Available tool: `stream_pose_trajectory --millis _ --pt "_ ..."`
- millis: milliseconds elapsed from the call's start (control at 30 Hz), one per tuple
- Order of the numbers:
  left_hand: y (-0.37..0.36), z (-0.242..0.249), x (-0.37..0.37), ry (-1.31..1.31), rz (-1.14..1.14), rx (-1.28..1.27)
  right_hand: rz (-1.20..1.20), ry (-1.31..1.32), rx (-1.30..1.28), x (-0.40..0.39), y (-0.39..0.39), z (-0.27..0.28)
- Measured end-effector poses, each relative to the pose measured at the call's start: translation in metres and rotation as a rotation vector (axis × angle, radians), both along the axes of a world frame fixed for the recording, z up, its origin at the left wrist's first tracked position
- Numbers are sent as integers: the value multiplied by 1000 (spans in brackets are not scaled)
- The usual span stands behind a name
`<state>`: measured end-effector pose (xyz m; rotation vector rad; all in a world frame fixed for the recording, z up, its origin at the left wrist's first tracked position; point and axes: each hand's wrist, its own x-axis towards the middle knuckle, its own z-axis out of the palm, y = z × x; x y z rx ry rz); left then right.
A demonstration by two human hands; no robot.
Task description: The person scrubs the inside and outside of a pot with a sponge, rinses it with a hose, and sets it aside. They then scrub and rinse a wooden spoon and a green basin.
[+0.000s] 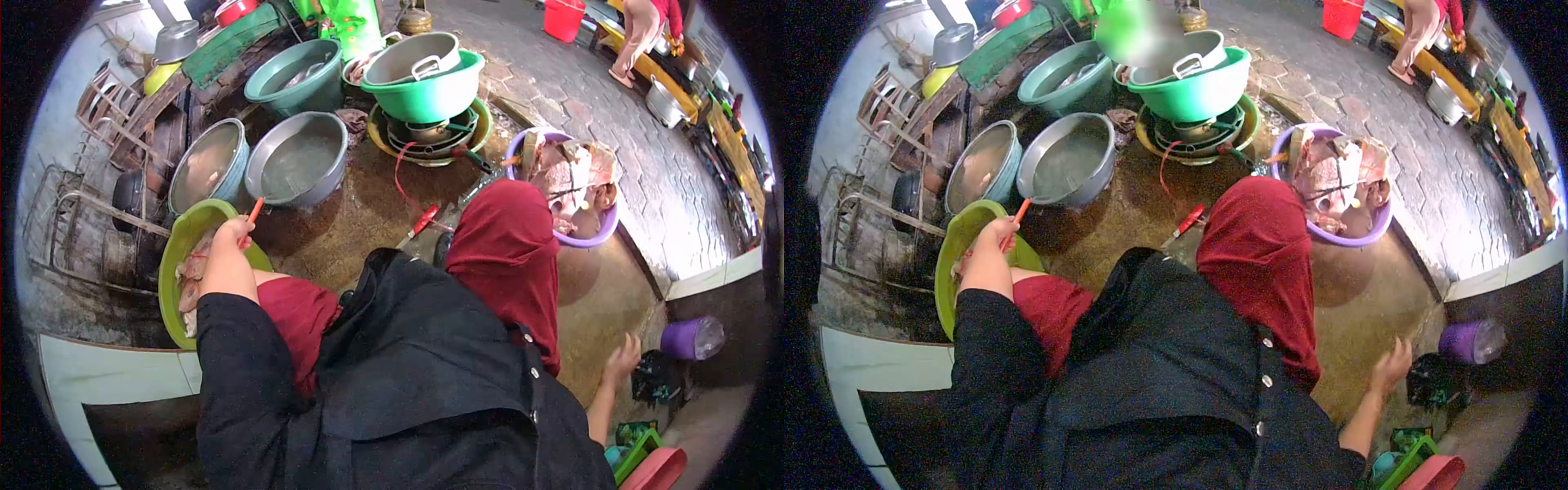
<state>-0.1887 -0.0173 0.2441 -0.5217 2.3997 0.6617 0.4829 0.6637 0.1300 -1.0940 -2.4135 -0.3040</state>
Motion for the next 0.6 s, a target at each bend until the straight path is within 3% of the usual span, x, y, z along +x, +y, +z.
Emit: stream_pose_trajectory --millis 33,100,233,333,433,467,600 --pt "-2 8 1 8 5 9 56 -7 -14 -36 -2 14" --pt "-11 24 7 -57 -222 -105 200 25 -71 -101 -2 40" --pt "-12 81 21 -83 -142 -3 467 136 -104 -218 1 69" --pt "-48 46 0 39 -104 43 662 179 -118 -315 -2 86" --pt "-38 48 17 160 -179 -7 899 216 -124 -423 -31 128" --pt "-29 49 22 126 -81 -1 949 210 -61 -458 -43 140" --pt "-59 8 3 243 -125 -26 1034 51 -100 -607 -81 157"
